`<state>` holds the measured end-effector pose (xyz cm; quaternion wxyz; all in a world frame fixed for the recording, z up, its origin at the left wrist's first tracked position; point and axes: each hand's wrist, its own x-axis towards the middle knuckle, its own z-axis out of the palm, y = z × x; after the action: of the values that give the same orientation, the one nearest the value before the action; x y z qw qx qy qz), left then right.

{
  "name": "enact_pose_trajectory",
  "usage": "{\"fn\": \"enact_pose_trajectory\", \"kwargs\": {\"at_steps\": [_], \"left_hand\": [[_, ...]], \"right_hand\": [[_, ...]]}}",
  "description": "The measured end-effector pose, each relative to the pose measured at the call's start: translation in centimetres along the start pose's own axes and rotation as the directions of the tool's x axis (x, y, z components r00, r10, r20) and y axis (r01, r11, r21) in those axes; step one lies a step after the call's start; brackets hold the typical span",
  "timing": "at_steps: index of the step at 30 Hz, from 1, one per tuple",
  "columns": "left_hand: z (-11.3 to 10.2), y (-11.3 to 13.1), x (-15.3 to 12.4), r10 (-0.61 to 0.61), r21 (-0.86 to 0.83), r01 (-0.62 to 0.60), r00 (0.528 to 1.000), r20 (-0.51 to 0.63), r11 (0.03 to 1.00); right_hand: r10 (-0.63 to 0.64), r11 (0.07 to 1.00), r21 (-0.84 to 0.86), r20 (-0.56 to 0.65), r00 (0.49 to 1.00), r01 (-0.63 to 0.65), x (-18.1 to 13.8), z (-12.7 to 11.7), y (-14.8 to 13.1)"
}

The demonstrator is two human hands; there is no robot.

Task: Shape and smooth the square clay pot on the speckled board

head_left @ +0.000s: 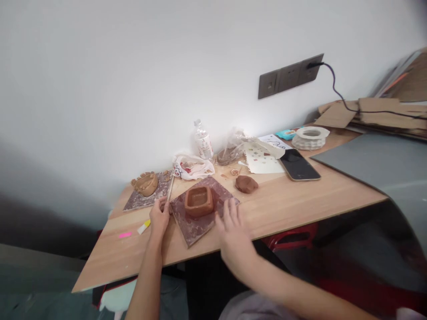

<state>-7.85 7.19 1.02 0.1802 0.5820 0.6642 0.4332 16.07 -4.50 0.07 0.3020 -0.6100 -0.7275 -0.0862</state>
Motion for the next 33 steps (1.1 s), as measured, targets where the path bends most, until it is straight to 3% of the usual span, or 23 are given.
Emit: {"fn": "enact_pose_trajectory", "kwargs": {"at_steps": [4, 5, 6, 9, 12, 15, 17, 22, 25, 28, 33], "left_hand": [[0.2, 0.0, 0.0, 0.012, 0.0, -0.012, 1.0, -0.01, 1.0], [0.1, 0.1, 0.0, 0.012, 0.003, -0.012, 1.0, -0.012, 1.0], [0.1, 0.1, 0.1, 0.01, 0.007, -0.01, 1.0, -0.014, 1.0], [-0.1, 0.5, 0.1, 0.001, 0.01, -0.001, 1.0, -0.007, 1.0], [-0.5, 1.1, -1.0, 0.003, -0.001, -0.003, 1.0, 0.025, 1.0], [-0.9, 1.5, -3.8, -0.029, 0.013, 0.028, 0.998, 0.048, 1.0], [-0.9, 1.5, -6.2, -0.07, 0.068, 0.066, 0.997, 0.045, 0.996], [0.0, 1.1, -10.2, -0.01, 0.282, -0.031, 0.99, 0.143, 0.959], [0.7, 1.3, -10.5, -0.009, 0.351, -0.04, 0.991, 0.137, 0.936], [0.8, 1.5, -10.3, 0.033, 0.315, -0.064, 0.994, 0.103, 0.947], [0.4, 1.9, -10.2, 0.028, 0.207, -0.046, 0.995, 0.091, 0.977]], "right_hand": [[0.0, 1.0, -0.004, 0.091, 0.996, 0.001, 6.8, -1.6, 10.1], [0.015, 1.0, -0.01, 0.161, 0.987, -0.013, 8.7, -1.8, 12.4], [-0.022, 1.0, -0.006, 0.26, 0.965, 0.025, 10.4, -1.9, 14.3], [-0.096, 0.994, -0.007, 0.338, 0.936, 0.105, 13.3, -1.5, 17.4], [-0.156, 0.985, -0.012, 0.38, 0.912, 0.174, 14.0, -0.6, 17.8], [-0.185, 0.977, -0.021, 0.43, 0.884, 0.214, 14.4, 0.1, 17.6], [-0.185, 0.974, -0.029, 0.461, 0.868, 0.223, 14.7, 0.4, 17.6], [-0.165, 0.974, -0.044, 0.528, 0.833, 0.22, 15.3, 0.8, 17.7], [-0.162, 0.973, -0.046, 0.558, 0.814, 0.225, 15.6, 0.9, 17.7], [-0.163, 0.973, -0.046, 0.565, 0.809, 0.228, 16.0, 0.5, 17.7], [-0.154, 0.98, -0.04, 0.458, 0.876, 0.193, 15.3, -0.4, 16.7]]}}
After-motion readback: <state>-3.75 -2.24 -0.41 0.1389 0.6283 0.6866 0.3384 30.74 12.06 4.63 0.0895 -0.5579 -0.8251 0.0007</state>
